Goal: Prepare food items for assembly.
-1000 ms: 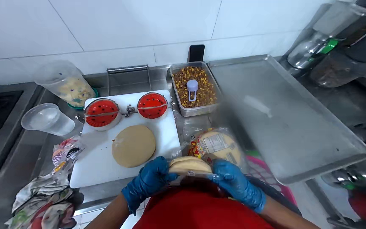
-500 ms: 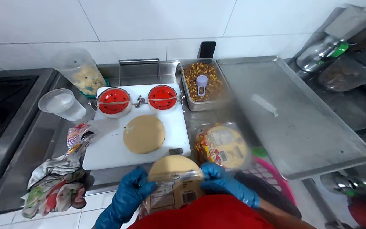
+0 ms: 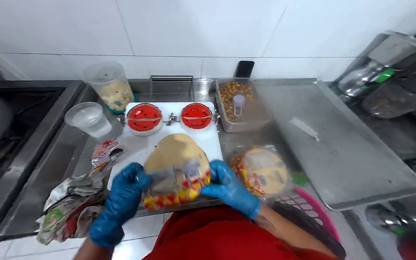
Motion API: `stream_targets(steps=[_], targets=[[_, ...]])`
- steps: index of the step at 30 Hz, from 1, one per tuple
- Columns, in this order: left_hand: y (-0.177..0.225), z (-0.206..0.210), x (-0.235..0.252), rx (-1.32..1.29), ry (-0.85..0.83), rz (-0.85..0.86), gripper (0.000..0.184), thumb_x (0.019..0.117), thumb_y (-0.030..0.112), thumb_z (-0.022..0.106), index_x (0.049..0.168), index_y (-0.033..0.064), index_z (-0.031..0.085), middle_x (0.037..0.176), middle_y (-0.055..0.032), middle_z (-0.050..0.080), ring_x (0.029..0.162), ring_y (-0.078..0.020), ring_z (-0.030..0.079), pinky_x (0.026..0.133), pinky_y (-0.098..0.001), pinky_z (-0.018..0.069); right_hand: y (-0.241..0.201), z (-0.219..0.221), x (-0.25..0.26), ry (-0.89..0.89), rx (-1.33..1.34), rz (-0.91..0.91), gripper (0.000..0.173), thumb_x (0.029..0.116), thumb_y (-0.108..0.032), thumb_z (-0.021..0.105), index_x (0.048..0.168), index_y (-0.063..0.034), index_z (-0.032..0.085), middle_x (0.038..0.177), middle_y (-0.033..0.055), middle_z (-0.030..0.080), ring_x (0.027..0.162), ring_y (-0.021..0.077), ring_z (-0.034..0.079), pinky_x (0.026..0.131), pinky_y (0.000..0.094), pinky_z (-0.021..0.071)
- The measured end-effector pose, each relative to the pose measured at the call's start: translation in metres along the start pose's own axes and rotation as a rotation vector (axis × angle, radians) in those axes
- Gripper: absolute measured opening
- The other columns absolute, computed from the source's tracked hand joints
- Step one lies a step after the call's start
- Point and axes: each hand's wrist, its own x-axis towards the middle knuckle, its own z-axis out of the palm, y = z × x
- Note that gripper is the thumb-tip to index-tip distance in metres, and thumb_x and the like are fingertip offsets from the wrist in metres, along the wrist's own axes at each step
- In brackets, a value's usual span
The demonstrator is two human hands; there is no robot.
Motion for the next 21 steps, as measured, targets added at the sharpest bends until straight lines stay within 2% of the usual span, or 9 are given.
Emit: stream_targets(steps=[1,3,5,7,11,13,15,18,21], targets=[[0.001,-0.007,0.014,-0.039,-0.077,-0.043,0.027,0.0721,0.023,0.081,0.085,0.0221,0.058,0.071,0.0164,0.059,0.063,0.0055,0.058,0.057,-0.0138,0.0518,-0.003,0.000,0.014,0.037,-0.015,0.085,0.026,0.0825,-0.009,0.079,0.094,-0.0064,0.056,0.081,-0.0017,0.059,0.072,0.0048,0.058,0.067,0.0237,0.0524],[-0.006,-0.017,0.026,0.037,-0.210,-0.117,0.081,0.0461,0.050,0.095,0.106,0.0154,0.053,0.086,0.0120,0.063,0.077,0.0017,0.063,0.067,-0.0184,0.0559,0.008,-0.001,0.034,0.079,-0.026,0.187,0.020,0.0883,-0.009,0.073,0.095,-0.0063,0.054,0.078,0.0017,0.053,0.066,0.0083,0.052,0.060,0.0240,0.0461],[-0.028,-0.020,0.023,0.131,-0.267,-0.110,0.100,0.0391,0.053,0.097,0.116,0.0066,0.052,0.100,0.0040,0.066,0.090,-0.0044,0.066,0.077,-0.0259,0.0590,0.023,-0.003,0.043,0.080,0.006,0.252,0.015,0.0938,-0.012,0.068,0.095,-0.0060,0.054,0.077,0.0028,0.060,0.064,0.0079,0.056,0.057,0.0227,0.0472],[-0.052,-0.015,0.020,0.204,-0.228,-0.013,0.077,0.0481,0.037,0.097,0.104,0.0029,0.057,0.099,-0.0022,0.064,0.088,-0.0084,0.064,0.078,-0.0297,0.0571,0.033,-0.003,0.043,0.088,0.041,0.306,0.013,0.0970,-0.013,0.065,0.095,-0.0066,0.054,0.077,0.0014,0.061,0.065,0.0068,0.059,0.058,0.0218,0.0485],[-0.061,-0.004,0.035,0.268,-0.134,0.124,0.058,0.0577,0.035,0.090,0.094,0.0006,0.060,0.097,-0.0074,0.063,0.087,-0.0111,0.062,0.075,-0.0295,0.0544,0.032,-0.002,0.050,0.184,-0.034,0.246,0.009,0.0963,-0.010,0.062,0.090,-0.0104,0.055,0.077,-0.0018,0.052,0.064,0.0049,0.049,0.057,0.0202,0.0430],[-0.066,-0.004,0.042,0.359,-0.104,0.253,0.042,0.0654,0.029,0.083,0.084,0.0000,0.058,0.092,-0.0110,0.064,0.087,-0.0160,0.062,0.076,-0.0312,0.0528,0.033,-0.001,0.056,0.187,-0.056,0.189,0.010,0.0950,-0.006,0.061,0.089,-0.0105,0.054,0.083,-0.0008,0.053,0.069,0.0053,0.053,0.061,0.0207,0.0478],[-0.078,-0.005,0.045,0.482,-0.080,0.360,0.023,0.0665,0.011,0.073,0.076,-0.0040,0.059,0.085,-0.0198,0.065,0.082,-0.0302,0.064,0.074,-0.0430,0.0530,0.039,0.003,0.059,0.162,-0.073,0.193,0.011,0.0953,-0.003,0.061,0.088,-0.0062,0.054,0.091,0.0053,0.058,0.075,0.0108,0.063,0.067,0.0273,0.0581],[-0.084,-0.009,0.044,0.598,-0.102,0.264,0.017,0.0649,-0.008,0.073,0.079,-0.0078,0.064,0.084,-0.0237,0.066,0.082,-0.0386,0.066,0.074,-0.0535,0.0543,0.048,0.010,0.059,0.130,-0.189,0.304,0.014,0.0923,-0.010,0.068,0.088,-0.0032,0.057,0.090,0.0076,0.060,0.073,0.0130,0.062,0.065,0.0290,0.0549],[-0.077,-0.008,0.038,0.633,-0.077,0.209,0.017,0.0648,-0.009,0.075,0.078,-0.0070,0.065,0.081,-0.0220,0.066,0.080,-0.0377,0.067,0.072,-0.0543,0.0551,0.035,0.020,0.061,0.132,-0.318,0.504,0.038,0.0765,-0.022,0.087,0.089,-0.0065,0.055,0.081,0.0029,0.053,0.068,0.0114,0.051,0.063,0.0305,0.0463]])
